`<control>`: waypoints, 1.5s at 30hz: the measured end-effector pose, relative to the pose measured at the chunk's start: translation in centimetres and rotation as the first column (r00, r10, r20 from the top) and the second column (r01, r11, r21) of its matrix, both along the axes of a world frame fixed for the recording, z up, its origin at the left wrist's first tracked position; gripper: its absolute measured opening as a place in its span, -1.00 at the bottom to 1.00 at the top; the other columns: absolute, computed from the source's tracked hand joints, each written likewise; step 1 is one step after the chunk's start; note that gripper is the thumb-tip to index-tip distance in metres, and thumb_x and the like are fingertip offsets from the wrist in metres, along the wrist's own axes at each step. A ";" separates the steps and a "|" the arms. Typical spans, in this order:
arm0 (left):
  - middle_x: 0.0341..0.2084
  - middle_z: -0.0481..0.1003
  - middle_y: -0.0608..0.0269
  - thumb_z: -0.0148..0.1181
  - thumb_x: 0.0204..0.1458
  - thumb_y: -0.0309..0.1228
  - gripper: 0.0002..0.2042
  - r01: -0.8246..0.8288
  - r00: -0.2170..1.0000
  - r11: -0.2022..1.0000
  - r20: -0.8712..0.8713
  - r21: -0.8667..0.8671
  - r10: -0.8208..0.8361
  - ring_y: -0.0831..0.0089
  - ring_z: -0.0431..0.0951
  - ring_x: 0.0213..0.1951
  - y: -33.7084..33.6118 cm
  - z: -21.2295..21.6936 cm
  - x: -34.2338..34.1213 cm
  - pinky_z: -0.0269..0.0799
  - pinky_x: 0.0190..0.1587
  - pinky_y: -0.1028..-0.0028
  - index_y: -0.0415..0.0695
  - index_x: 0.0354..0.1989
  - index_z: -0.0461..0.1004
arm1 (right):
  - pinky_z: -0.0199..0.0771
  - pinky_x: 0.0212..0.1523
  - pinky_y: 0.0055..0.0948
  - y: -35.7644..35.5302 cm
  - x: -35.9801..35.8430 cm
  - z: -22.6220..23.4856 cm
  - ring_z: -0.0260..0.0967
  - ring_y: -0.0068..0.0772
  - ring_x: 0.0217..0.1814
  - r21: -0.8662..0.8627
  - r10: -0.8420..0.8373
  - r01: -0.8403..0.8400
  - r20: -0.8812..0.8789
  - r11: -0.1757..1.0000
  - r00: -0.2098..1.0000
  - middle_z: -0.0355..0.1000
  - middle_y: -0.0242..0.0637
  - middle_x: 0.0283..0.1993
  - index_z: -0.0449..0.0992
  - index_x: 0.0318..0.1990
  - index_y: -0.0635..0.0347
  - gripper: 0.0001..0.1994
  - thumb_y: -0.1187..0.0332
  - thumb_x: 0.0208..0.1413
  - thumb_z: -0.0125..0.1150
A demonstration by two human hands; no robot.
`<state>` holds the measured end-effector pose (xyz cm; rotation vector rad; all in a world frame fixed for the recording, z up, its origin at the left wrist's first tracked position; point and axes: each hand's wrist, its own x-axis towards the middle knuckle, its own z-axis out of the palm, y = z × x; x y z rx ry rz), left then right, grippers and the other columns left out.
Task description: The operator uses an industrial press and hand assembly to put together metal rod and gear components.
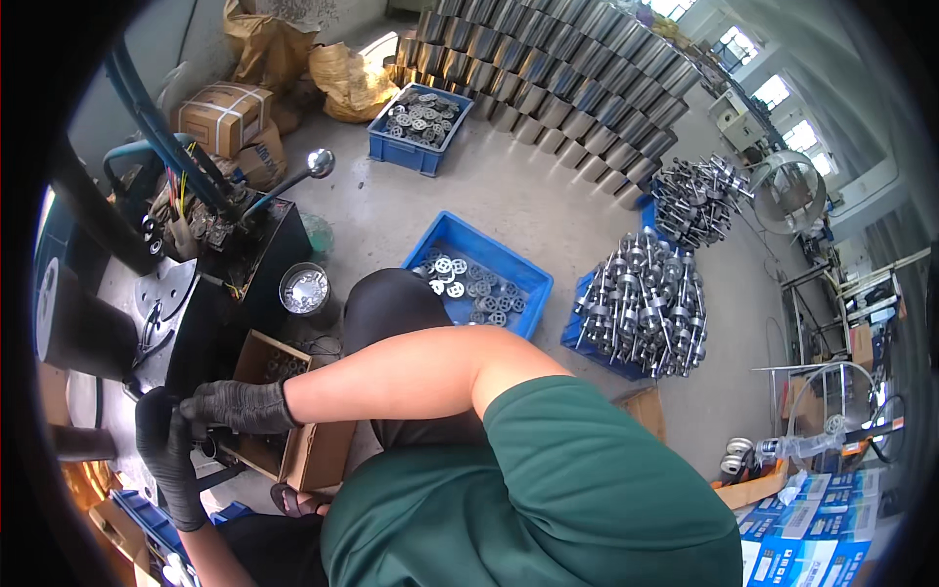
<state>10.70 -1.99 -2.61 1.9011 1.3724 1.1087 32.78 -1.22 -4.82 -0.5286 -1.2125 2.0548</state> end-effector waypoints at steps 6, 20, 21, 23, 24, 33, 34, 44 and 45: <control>0.10 0.45 0.00 0.39 0.06 -0.58 -0.50 0.120 0.912 0.870 -0.398 0.478 0.093 0.30 0.56 -0.19 1.1 1.2 1.9 0.55 -0.10 0.42 -0.20 0.20 0.40 | 0.57 -0.57 -0.16 -0.7 7.0 4.4 0.52 -0.39 -0.50 -0.113 -0.120 0.104 -0.146 0.988 0.982 0.52 -0.39 -0.40 0.56 -0.13 0.15 -0.65 0.02 0.33 0.15; 0.16 0.47 0.18 0.10 0.35 -0.46 -0.65 0.104 0.850 0.830 -0.482 0.549 0.213 0.54 0.50 -0.14 0.2 1.1 -2.2 0.47 -0.15 0.57 -0.16 0.29 0.41 | 0.56 0.14 -0.40 -13.9 50.4 12.9 0.55 -0.35 0.07 0.722 -0.760 0.469 0.632 0.509 -0.149 0.57 -0.18 0.06 0.55 0.14 0.32 -0.46 0.18 0.07 0.47; 0.16 0.47 0.18 0.10 0.35 -0.46 -0.65 0.106 0.853 0.833 -0.480 0.544 0.204 0.54 0.50 -0.14 0.5 1.3 -1.5 0.47 -0.15 0.57 -0.16 0.29 0.41 | 0.57 0.13 -0.34 -15.7 56.8 10.6 0.57 -0.27 0.08 0.757 -0.711 0.394 0.641 0.522 -0.289 0.59 -0.12 0.06 0.56 0.15 0.25 -0.43 0.08 0.06 0.48; 0.24 0.42 0.09 0.16 0.25 -0.64 -0.53 0.250 0.813 0.758 -0.556 0.602 0.173 0.36 0.56 -0.03 0.2 2.0 -1.3 0.55 -0.11 0.48 0.00 0.31 0.38 | 0.58 0.15 -0.23 -18.5 62.3 9.8 0.60 -0.12 0.08 0.752 -0.537 0.171 0.591 0.637 -0.602 0.61 -0.06 0.07 0.58 0.16 0.05 -0.43 -0.04 0.06 0.47; 0.29 0.37 0.02 0.20 0.14 -0.78 -0.40 0.225 0.861 0.788 -0.495 0.573 0.114 0.21 0.57 0.06 0.2 1.3 -1.7 0.60 -0.08 0.42 0.11 0.31 0.34 | 0.56 0.17 -0.19 -19.9 64.8 9.1 0.59 -0.09 0.10 0.738 -0.486 0.167 0.578 0.653 -0.656 0.63 -0.07 0.05 0.59 0.17 0.00 -0.44 -0.02 0.05 0.47; 0.24 0.42 0.10 0.13 0.33 -0.47 -0.63 0.006 0.944 0.955 -0.317 0.298 0.093 0.34 0.57 0.01 -0.2 0.1 -3.5 0.53 0.02 0.44 0.03 0.29 0.40 | 0.50 0.17 -0.25 -29.4 76.6 0.2 0.58 -0.07 0.11 0.791 -0.340 0.564 0.611 0.237 -0.715 0.62 -0.02 0.09 0.61 0.16 0.08 -0.55 0.07 0.20 0.26; 0.24 0.42 0.10 0.13 0.33 -0.47 -0.63 0.005 0.942 0.954 -0.321 0.299 0.095 0.34 0.57 0.01 0.0 -0.1 -3.8 0.53 0.02 0.44 0.03 0.29 0.40 | 0.49 0.19 -0.20 -29.2 76.7 -0.2 0.57 -0.03 0.13 0.807 -0.333 0.572 0.585 0.147 -0.740 0.59 0.00 0.12 0.59 0.21 0.02 -0.51 -0.01 0.22 0.23; 0.08 0.48 -0.07 0.39 -0.06 -0.69 -0.43 0.225 0.796 0.804 -0.580 0.551 0.175 0.07 0.60 -0.04 -0.4 0.8 -2.3 0.63 -0.11 0.28 -0.06 0.11 0.30 | 0.23 0.41 0.03 -25.0 71.3 -0.2 0.44 0.08 0.32 0.678 0.142 0.475 0.487 0.560 -0.862 0.54 0.03 0.20 0.52 0.30 -0.07 -0.38 -0.23 0.29 -0.05; 0.09 0.48 -0.06 0.38 -0.03 -0.68 -0.46 0.240 0.791 0.790 -0.585 0.564 0.178 0.07 0.60 -0.03 -0.4 0.8 -2.0 0.62 -0.09 0.28 -0.06 0.11 0.30 | 0.23 0.41 0.03 -25.6 71.8 -0.3 0.44 0.08 0.32 0.677 0.145 0.477 0.486 0.560 -0.862 0.54 0.03 0.20 0.52 0.30 -0.07 -0.38 -0.23 0.29 -0.05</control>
